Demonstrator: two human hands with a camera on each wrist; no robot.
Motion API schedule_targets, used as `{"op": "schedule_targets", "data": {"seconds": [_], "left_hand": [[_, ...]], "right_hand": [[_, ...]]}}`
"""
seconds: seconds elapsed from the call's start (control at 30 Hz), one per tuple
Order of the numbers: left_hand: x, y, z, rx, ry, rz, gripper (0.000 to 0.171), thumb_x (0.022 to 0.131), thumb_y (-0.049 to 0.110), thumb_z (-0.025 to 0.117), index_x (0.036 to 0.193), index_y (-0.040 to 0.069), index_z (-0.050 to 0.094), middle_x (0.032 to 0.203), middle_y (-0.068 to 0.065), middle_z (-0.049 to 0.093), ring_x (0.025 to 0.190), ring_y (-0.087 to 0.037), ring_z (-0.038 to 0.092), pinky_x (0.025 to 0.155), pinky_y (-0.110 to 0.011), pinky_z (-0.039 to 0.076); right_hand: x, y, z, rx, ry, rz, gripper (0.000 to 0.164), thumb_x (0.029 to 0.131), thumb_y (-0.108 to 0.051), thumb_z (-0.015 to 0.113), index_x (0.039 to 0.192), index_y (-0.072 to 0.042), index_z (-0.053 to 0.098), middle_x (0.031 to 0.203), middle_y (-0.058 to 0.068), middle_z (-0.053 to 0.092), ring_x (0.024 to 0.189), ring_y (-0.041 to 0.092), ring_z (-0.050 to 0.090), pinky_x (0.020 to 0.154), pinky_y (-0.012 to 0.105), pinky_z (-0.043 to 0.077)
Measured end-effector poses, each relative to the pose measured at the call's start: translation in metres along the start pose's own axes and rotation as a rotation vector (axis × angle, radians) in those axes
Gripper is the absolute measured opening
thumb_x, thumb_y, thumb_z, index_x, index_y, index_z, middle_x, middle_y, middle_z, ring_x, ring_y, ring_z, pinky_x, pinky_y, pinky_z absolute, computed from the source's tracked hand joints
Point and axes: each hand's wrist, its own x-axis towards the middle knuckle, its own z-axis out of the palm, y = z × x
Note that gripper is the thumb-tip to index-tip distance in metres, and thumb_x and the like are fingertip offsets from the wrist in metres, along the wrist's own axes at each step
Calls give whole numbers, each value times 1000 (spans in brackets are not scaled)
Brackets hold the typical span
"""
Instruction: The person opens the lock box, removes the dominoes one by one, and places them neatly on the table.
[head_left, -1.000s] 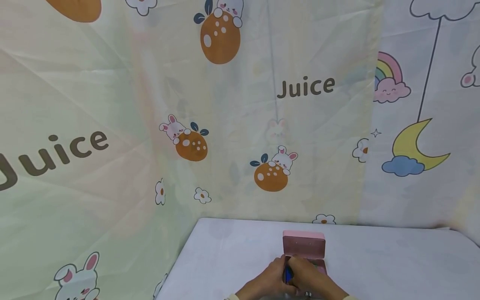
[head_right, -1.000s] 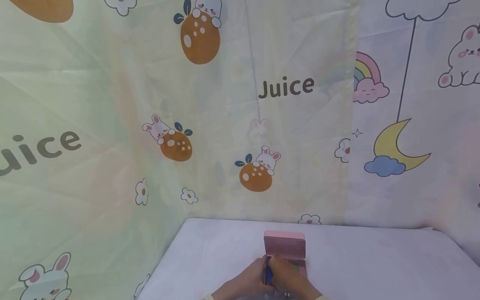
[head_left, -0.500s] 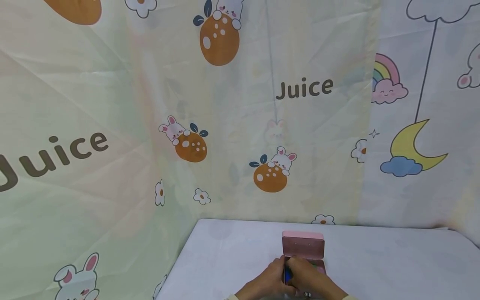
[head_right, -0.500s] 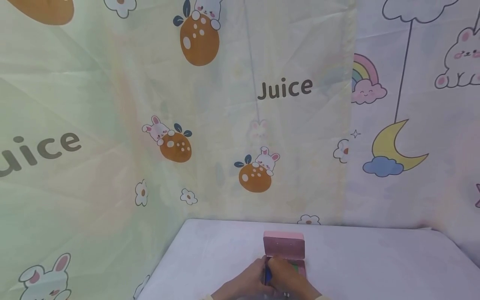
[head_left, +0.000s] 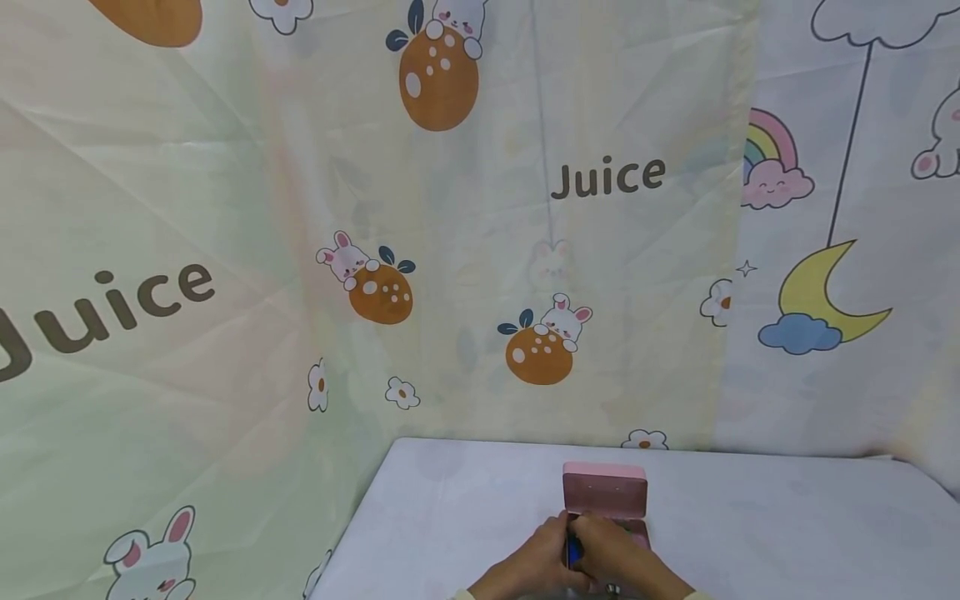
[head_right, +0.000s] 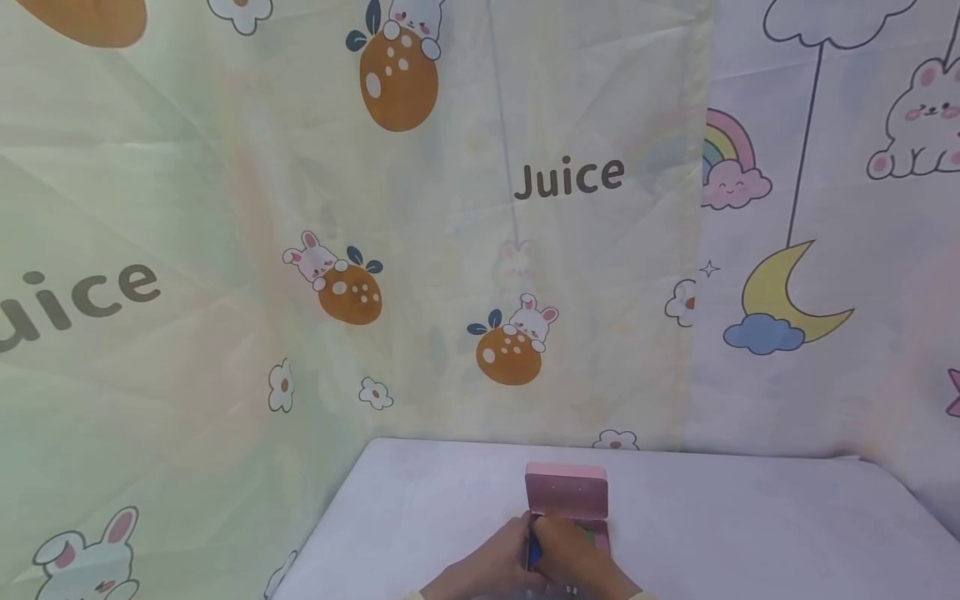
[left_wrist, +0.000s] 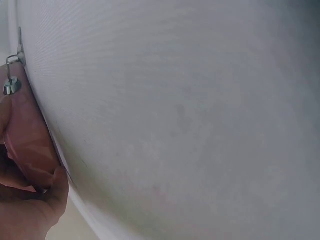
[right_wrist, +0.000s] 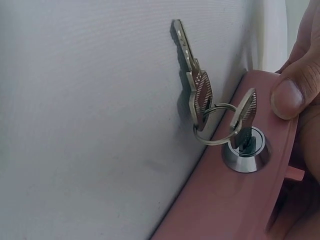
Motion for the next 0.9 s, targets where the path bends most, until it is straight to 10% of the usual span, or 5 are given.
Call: {"op": "schedule_targets", "data": {"seconds": [0.9], "left_hand": [[-2,3,-2,-3,19,21,72,77,32,86,134,15,45,121,4,55,105,0,52,87,-19,48]], "right_hand": [[-8,-5,-8,0,-7,-23,32,73,-14,86,102,-10,72,87,-3,69,75,14,57,79,47,55]]}}
